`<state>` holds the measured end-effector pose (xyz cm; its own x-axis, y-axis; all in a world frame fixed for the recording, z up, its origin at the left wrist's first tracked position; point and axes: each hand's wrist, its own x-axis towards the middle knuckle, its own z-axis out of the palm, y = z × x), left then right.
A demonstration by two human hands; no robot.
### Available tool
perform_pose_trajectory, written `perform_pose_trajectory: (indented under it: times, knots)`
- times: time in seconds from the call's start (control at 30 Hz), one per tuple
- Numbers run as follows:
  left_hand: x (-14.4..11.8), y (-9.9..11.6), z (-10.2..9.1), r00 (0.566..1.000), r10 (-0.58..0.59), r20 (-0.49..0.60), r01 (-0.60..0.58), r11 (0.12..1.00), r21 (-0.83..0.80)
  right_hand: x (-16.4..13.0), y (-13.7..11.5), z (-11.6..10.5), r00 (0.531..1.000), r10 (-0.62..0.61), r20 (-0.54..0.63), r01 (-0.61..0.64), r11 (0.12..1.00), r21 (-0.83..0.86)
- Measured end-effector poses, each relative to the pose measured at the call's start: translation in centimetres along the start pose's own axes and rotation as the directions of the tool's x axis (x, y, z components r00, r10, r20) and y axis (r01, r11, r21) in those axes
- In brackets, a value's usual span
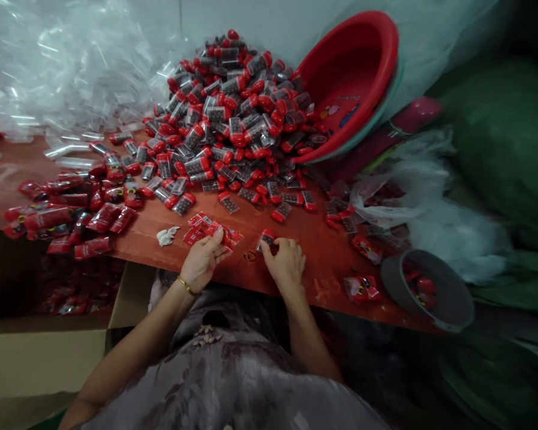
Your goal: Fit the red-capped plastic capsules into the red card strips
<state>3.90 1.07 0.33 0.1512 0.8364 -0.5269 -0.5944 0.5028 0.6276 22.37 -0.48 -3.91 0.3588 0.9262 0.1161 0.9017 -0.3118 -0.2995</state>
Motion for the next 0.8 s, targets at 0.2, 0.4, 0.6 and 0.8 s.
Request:
perform_pose_trajectory:
  times: [0.2,0.4,0.6,0.8]
  knots:
    - [-0.4,-0.2,-0.4,0.996,-0.084,0.013,0.084,0.996,-0.014,-0.6,-0.6,0.9,0.997,-0.082,0.002,0.075,0.918,0.390]
    - [-0.7,0.1,-0.8,0.998,-0.060,0.013,0.060,0.998,0.017,-3.0,0.3,-2.6,0.945,-0.243,0.219,-0.090,0.452,0.888]
    - [-0.9,-0.3,-0.1,0.999,-0.008,0.033,0.005,0.996,0.088,-3.8,-0.8,-4.8,0.919,-0.307,0.247,-0.079,0.470,0.879]
    - [-1.3,-0.1,-0.2,0.999,0.051,0.014,-0.052,0.989,0.136,-3.6,-1.8,-3.9,0.923,-0.313,0.224,-0.039,0.503,0.864]
